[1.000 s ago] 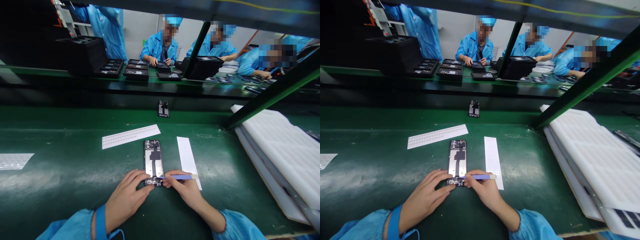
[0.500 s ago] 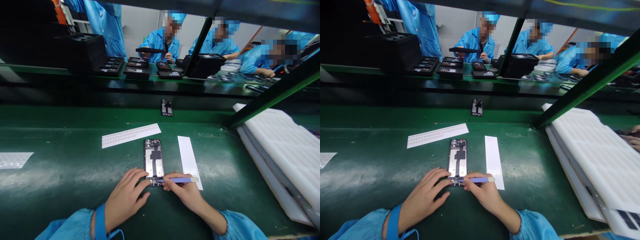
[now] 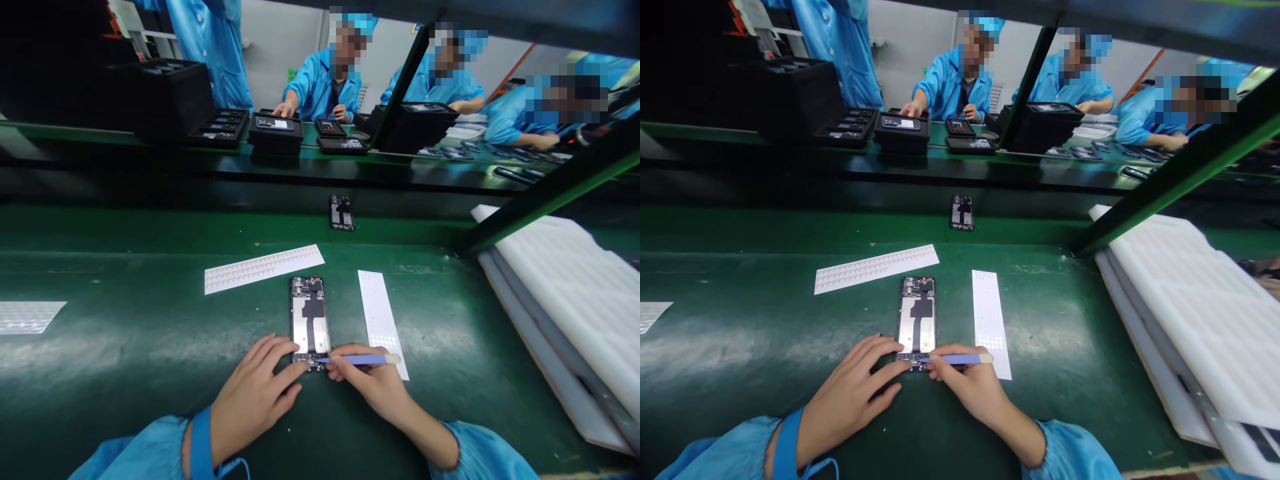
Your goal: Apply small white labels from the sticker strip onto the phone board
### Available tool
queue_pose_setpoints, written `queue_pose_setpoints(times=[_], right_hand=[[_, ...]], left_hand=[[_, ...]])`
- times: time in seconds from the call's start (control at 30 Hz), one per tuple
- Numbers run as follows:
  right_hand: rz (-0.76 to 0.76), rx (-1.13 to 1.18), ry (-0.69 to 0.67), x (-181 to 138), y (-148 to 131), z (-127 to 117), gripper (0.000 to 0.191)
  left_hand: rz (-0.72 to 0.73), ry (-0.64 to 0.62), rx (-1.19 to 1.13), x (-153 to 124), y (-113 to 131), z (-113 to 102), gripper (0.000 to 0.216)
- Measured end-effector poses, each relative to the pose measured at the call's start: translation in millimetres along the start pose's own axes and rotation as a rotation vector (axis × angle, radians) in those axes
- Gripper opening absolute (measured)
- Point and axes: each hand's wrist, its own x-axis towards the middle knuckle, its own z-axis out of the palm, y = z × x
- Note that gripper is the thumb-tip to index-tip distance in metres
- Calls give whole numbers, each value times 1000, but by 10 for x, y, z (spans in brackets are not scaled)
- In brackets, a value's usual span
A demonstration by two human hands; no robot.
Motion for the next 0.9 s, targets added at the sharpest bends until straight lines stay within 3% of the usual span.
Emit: queue_pose_setpoints(times=[0.4, 0.67, 0.9], right_hand=[[-6, -77, -23, 16, -9, 3, 22], [18, -36, 48, -2, -15, 23, 27], [-38, -75, -41, 14, -54, 11, 19]], left_hand=[[37, 57, 46, 27, 30, -15, 26], [47, 69, 41, 5, 22, -1, 26], [44, 50, 24, -20, -21, 52, 23]])
